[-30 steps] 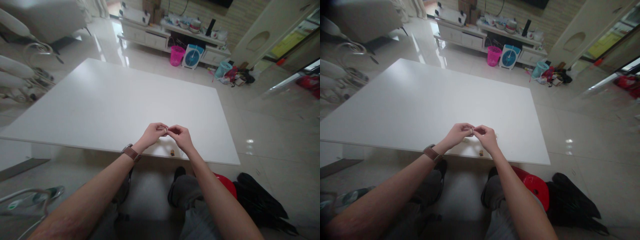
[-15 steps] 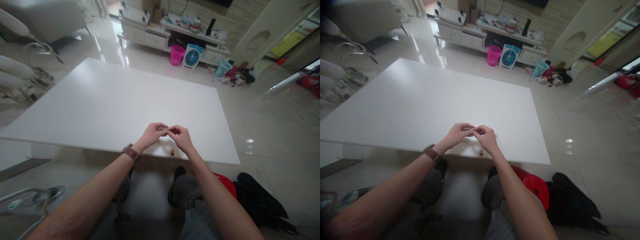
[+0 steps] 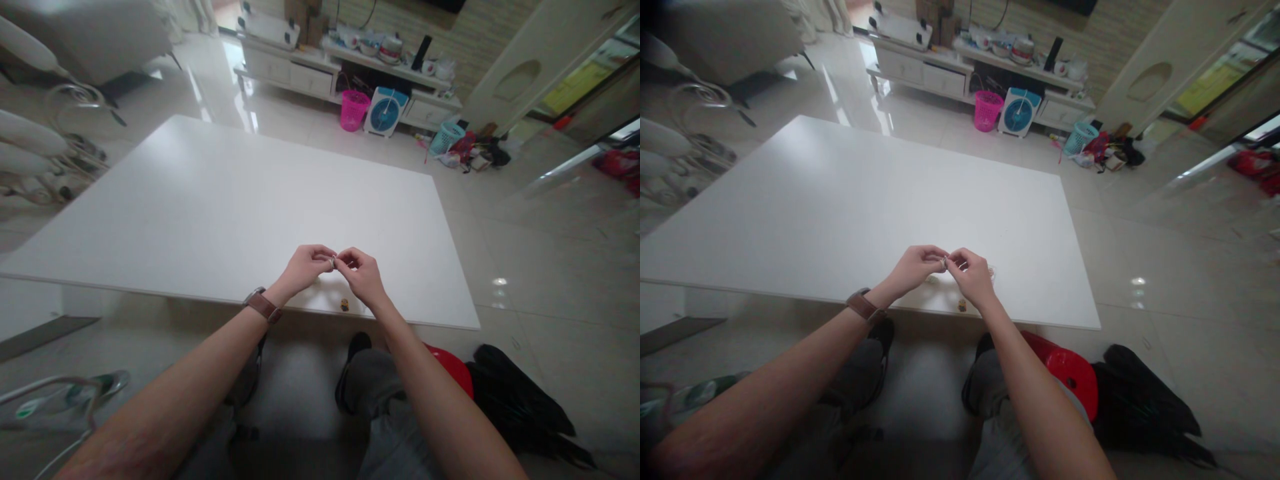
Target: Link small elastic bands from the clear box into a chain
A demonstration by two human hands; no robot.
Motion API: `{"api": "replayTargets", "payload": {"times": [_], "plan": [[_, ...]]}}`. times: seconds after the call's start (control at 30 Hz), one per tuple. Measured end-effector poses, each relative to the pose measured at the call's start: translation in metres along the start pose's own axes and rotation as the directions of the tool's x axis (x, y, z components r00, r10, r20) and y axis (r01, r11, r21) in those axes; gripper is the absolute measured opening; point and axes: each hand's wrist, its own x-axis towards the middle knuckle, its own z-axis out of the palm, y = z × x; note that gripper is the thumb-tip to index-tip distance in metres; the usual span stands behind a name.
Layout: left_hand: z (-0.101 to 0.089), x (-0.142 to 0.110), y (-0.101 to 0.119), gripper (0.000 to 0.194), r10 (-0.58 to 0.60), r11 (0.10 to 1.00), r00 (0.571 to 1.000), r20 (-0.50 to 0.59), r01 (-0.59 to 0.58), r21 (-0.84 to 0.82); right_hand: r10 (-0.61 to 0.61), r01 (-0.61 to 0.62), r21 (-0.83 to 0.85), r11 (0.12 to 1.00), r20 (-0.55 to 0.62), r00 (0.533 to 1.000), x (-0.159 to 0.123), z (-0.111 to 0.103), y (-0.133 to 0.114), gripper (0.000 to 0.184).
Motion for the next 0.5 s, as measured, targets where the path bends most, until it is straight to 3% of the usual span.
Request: {"api": "replayTargets", "payload": {"times": [0.5], "plan": [[0.0016, -0.0003, -0.0022, 0.027, -0.008, 0.987, 1.000, 0.022, 0.012, -0.163, -0.031, 0.029, -0.027, 0.999, -0.104, 0.994, -0.0018, 0.0024, -0.0033, 0.014]]}}
